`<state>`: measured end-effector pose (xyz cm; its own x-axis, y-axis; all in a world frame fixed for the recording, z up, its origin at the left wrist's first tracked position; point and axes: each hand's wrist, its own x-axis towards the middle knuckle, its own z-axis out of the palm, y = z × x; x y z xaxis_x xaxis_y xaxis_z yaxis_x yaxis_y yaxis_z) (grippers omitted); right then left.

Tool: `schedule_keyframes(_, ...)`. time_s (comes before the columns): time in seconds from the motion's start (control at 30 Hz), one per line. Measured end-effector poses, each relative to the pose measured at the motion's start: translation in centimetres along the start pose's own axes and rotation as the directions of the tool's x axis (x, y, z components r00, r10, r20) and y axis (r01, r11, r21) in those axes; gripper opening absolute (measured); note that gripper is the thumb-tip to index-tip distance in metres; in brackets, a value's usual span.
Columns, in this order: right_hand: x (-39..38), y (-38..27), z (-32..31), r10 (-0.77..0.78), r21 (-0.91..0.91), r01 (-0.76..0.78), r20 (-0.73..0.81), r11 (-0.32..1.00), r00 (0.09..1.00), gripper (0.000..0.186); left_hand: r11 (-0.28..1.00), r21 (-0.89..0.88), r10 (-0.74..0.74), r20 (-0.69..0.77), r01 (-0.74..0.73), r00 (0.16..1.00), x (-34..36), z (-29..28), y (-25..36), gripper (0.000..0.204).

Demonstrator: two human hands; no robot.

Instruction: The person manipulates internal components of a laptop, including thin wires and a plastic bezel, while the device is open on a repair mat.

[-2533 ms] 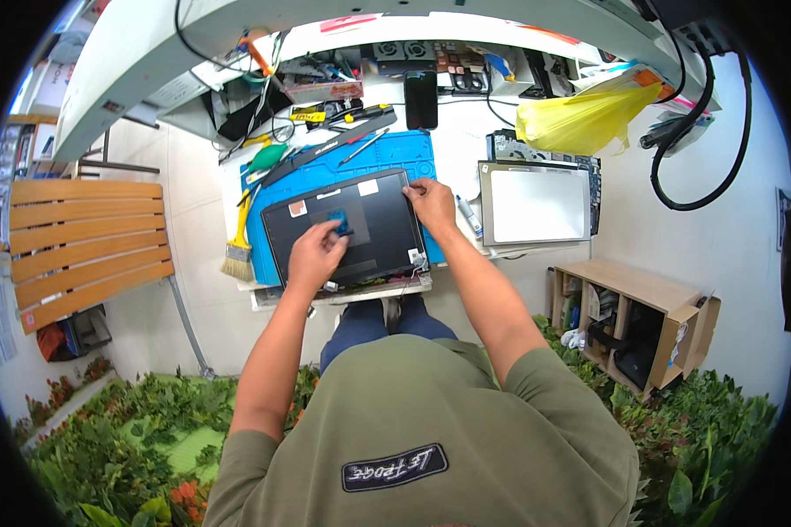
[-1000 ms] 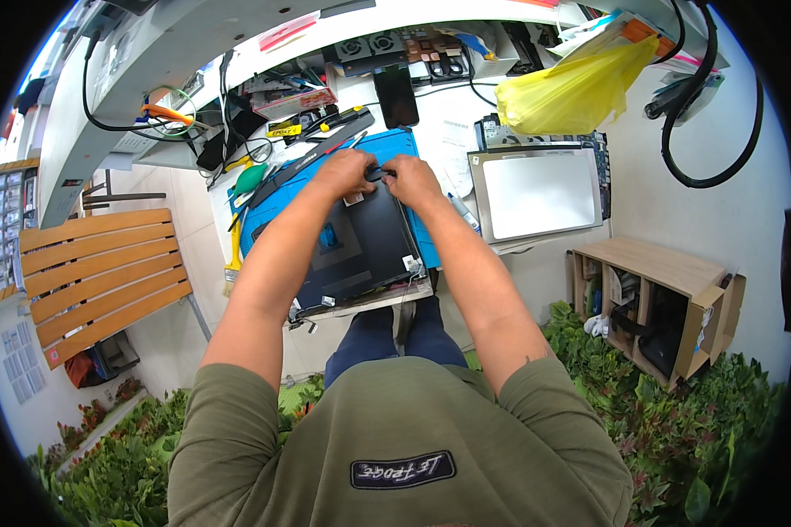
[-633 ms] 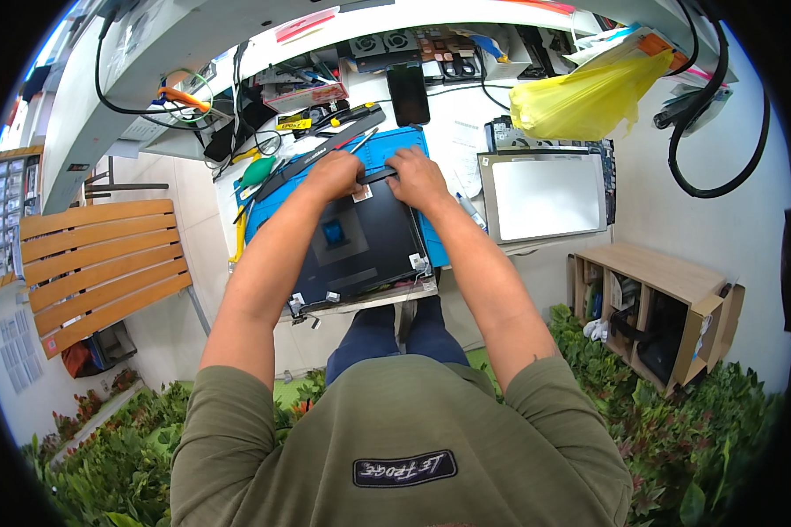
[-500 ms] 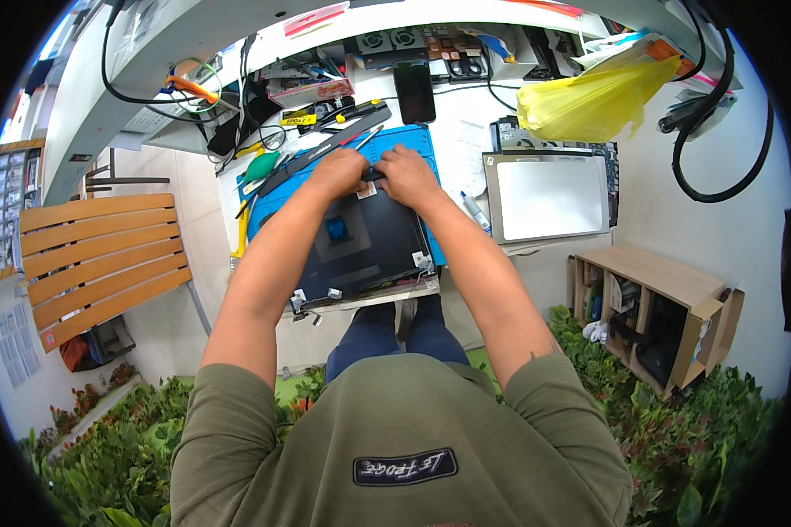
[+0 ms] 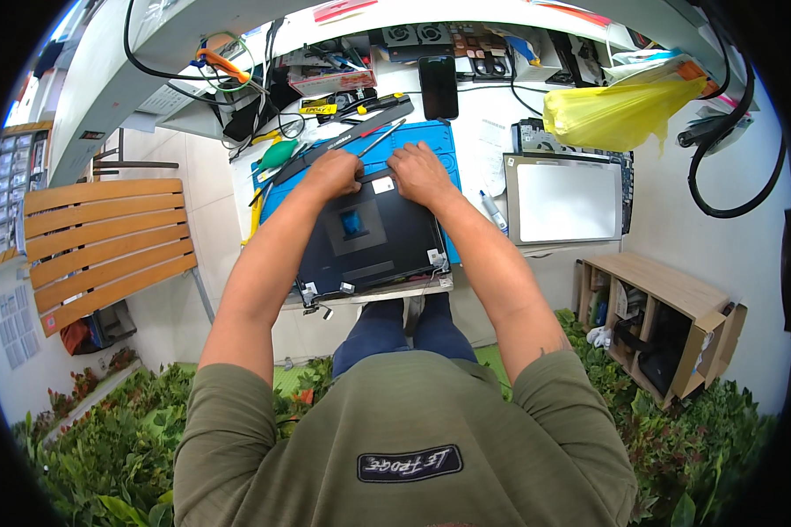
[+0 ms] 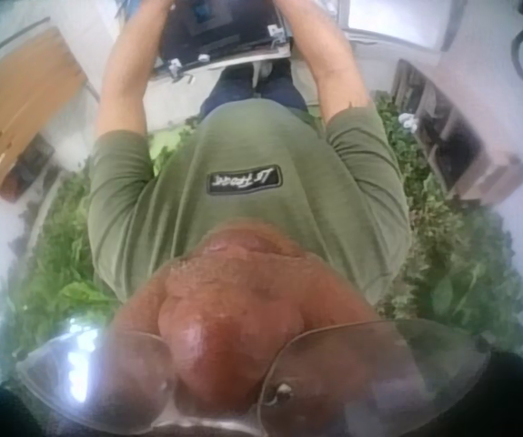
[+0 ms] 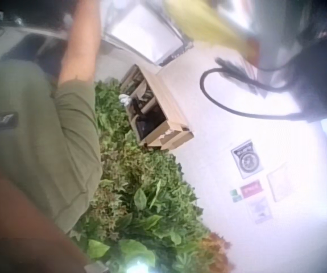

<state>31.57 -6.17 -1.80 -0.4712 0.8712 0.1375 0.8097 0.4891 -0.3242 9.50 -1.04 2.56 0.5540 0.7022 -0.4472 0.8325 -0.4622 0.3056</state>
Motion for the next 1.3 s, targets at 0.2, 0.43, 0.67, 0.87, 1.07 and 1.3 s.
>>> schedule_keyframes(0.2,1.5,-2.0,1.0,-0.092,0.134,0.087,0.039,0.987,0.995,0.014,1.0,0.007,0.029,0.017,-0.029,0.999,0.2,0.3,-0.6,0.031)
schedule_keyframes(0.43,2.5,-0.9,2.5,-0.19,0.119,0.179,0.086,0.977,0.978,0.011,0.999,0.021,0.038,0.048,-0.039,0.998,0.7,0.1,-0.4,0.03)
schedule_keyframes(0.67,2.7,-1.3,1.4,-0.206,0.106,0.19,0.169,0.976,0.964,0.017,0.999,-0.047,0.026,0.017,-0.025,1.0,-0.1,0.1,-1.4,0.032)
schedule_keyframes(0.87,3.1,-2.7,0.0,-0.192,0.118,0.171,0.194,0.978,0.962,0.018,0.996,-0.081,-0.035,0.036,0.038,0.999,-1.3,0.4,-2.8,0.036)
schedule_keyframes(1.07,3.5,-2.8,2.1,-0.255,0.144,0.241,0.087,0.96,0.963,0.014,0.998,-0.043,0.041,0.002,-0.04,0.999,-1.3,0.2,-3.2,0.036)
schedule_keyframes(1.3,3.9,-3.8,1.9,-0.279,0.11,0.269,0.087,0.957,0.956,0.011,0.994,-0.097,-0.04,0.039,0.044,0.998,-4.4,0.6,-6.6,0.033)
